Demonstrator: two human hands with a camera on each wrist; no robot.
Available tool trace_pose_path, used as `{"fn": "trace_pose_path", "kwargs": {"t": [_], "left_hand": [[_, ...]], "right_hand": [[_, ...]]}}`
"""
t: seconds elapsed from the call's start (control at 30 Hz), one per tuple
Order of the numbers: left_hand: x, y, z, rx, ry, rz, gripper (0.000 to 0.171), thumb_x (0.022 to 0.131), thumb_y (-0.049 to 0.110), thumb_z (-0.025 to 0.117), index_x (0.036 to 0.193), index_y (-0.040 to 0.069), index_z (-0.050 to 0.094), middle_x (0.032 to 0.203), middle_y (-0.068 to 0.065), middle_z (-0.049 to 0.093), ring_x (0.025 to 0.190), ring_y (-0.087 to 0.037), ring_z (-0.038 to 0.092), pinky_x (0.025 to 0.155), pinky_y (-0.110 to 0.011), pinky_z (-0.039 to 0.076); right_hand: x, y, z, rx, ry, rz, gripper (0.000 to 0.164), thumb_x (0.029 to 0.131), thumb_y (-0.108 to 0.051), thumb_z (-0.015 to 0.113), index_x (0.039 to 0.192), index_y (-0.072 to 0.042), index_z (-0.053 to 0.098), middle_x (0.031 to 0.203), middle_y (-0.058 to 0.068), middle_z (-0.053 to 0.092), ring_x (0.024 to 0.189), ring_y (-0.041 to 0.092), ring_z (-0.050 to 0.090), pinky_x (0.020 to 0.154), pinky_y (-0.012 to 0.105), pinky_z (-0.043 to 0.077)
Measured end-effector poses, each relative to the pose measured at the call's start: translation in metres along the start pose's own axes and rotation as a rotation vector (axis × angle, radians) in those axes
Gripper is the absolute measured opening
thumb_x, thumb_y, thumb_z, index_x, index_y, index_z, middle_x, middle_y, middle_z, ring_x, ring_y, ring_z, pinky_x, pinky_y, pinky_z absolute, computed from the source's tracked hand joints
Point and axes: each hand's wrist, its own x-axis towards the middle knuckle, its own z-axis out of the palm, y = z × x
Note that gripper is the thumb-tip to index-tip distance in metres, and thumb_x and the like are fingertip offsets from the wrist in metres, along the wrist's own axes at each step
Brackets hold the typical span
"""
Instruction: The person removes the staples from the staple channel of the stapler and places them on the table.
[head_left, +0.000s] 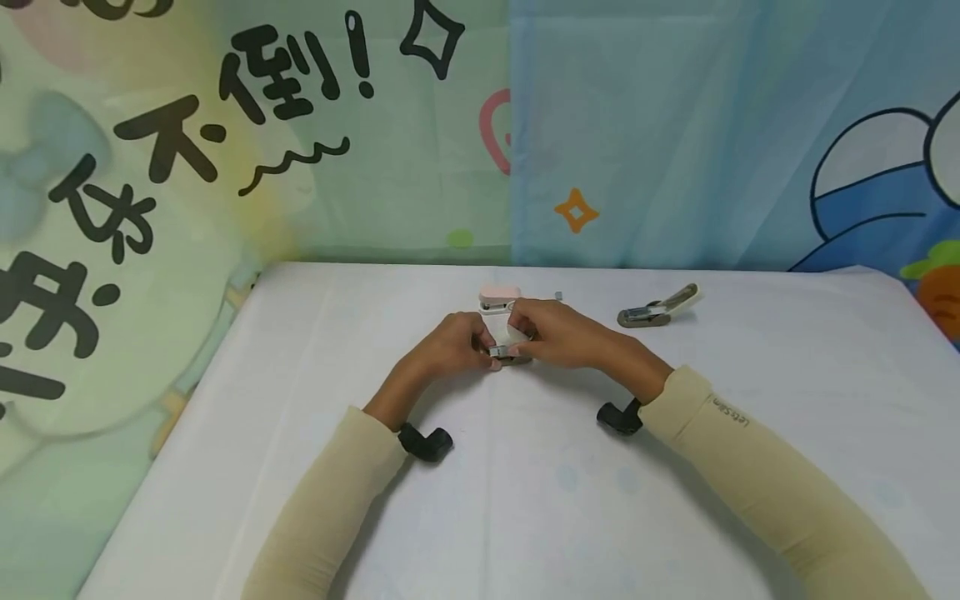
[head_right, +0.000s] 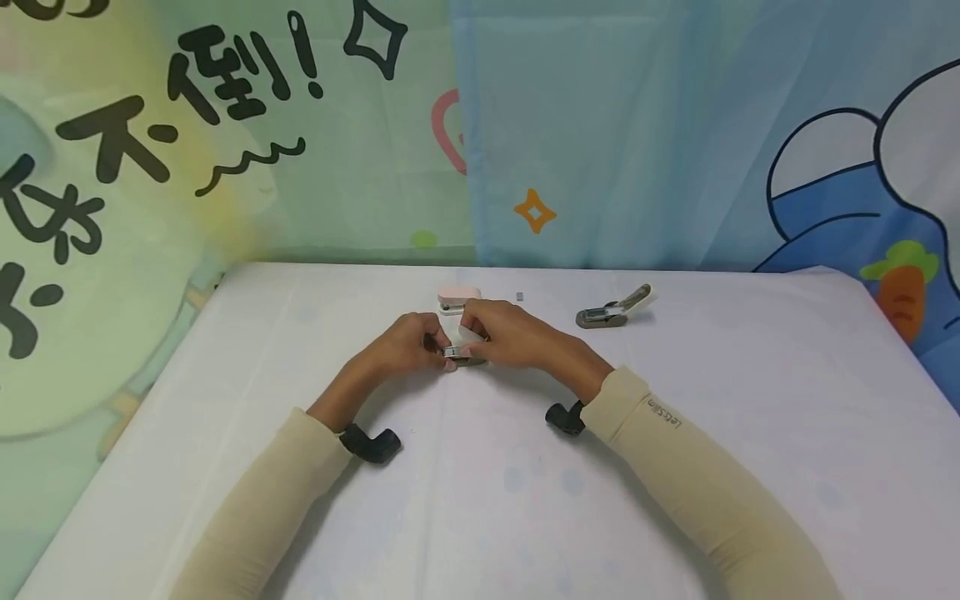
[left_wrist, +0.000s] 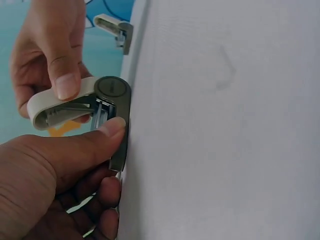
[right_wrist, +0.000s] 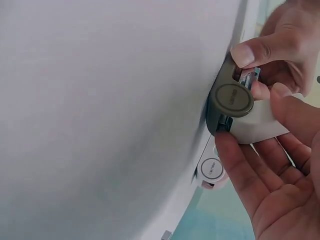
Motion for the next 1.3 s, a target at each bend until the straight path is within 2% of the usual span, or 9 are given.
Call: {"fn": "trace_pose_path", "kwargs": {"t": [0.13, 0.33, 0.47, 0.7, 0.87, 1.1, 1.3], "left_hand": [[-0.001, -0.002, 0.002, -0.026, 0.011, -0.013, 0.020, 0.076, 0.008, 0.083, 0.089, 0.001, 0.069, 0.083, -0.004, 0.063, 0.077, -0.016, 0.057, 0.068, -0.026, 0.046], [-0.002, -0.001, 0.001, -0.038, 0.018, -0.023, 0.019, 0.076, 0.009, 0.083, 0.088, 0.002, 0.071, 0.082, -0.004, 0.063, 0.077, -0.016, 0.057, 0.068, -0.027, 0.045], [-0.003, -0.001, 0.001, -0.046, 0.014, -0.029, 0.019, 0.076, 0.008, 0.083, 0.089, 0.002, 0.070, 0.082, -0.003, 0.064, 0.076, -0.015, 0.057, 0.068, -0.026, 0.046], [-0.002, -0.002, 0.001, -0.048, 0.005, -0.042, 0.018, 0.076, 0.008, 0.082, 0.089, 0.002, 0.071, 0.082, -0.003, 0.064, 0.076, -0.015, 0.057, 0.068, -0.026, 0.046], [-0.001, -0.002, 0.001, -0.049, -0.007, -0.044, 0.018, 0.077, 0.010, 0.082, 0.089, 0.003, 0.072, 0.082, -0.002, 0.064, 0.077, -0.015, 0.057, 0.068, -0.026, 0.046], [-0.001, 0.004, -0.002, -0.058, -0.020, -0.055, 0.017, 0.077, 0.010, 0.082, 0.089, 0.003, 0.072, 0.082, -0.003, 0.064, 0.077, -0.016, 0.057, 0.068, -0.026, 0.045], [-0.002, 0.003, -0.003, -0.071, -0.031, -0.074, 0.016, 0.077, 0.007, 0.081, 0.088, 0.001, 0.071, 0.078, -0.003, 0.066, 0.074, -0.015, 0.057, 0.066, -0.026, 0.045]], "right_hand": [[-0.002, 0.001, -0.001, -0.007, 0.005, -0.015, 0.025, 0.090, -0.010, 0.071, 0.106, -0.002, 0.054, 0.097, 0.005, 0.061, 0.084, 0.017, 0.059, 0.074, 0.034, 0.047], [-0.006, 0.007, -0.001, 0.044, 0.014, -0.046, 0.032, 0.091, -0.004, 0.069, 0.118, 0.003, 0.054, 0.111, 0.013, 0.060, 0.102, 0.026, 0.061, 0.085, 0.037, 0.051], [-0.006, 0.010, -0.002, 0.046, 0.017, -0.027, 0.031, 0.090, -0.006, 0.070, 0.116, 0.003, 0.056, 0.111, 0.014, 0.063, 0.104, 0.028, 0.063, 0.085, 0.038, 0.051], [-0.010, 0.016, -0.008, 0.032, 0.041, 0.031, 0.024, 0.085, -0.008, 0.074, 0.105, -0.003, 0.061, 0.097, 0.005, 0.070, 0.087, 0.018, 0.066, 0.076, 0.035, 0.052], [-0.018, 0.028, -0.012, 0.007, 0.082, 0.040, 0.018, 0.081, -0.003, 0.074, 0.096, -0.005, 0.065, 0.085, -0.002, 0.066, 0.070, 0.016, 0.051, 0.062, 0.033, 0.043], [-0.021, 0.035, -0.013, 0.034, 0.112, 0.024, 0.016, 0.079, -0.002, 0.075, 0.094, -0.006, 0.069, 0.081, -0.002, 0.065, 0.069, 0.018, 0.047, 0.060, 0.032, 0.040], [-0.022, 0.032, -0.012, -0.029, 0.077, 0.024, 0.018, 0.084, -0.009, 0.075, 0.100, -0.006, 0.068, 0.074, -0.003, 0.058, 0.061, 0.015, 0.045, 0.057, 0.031, 0.039]]}}
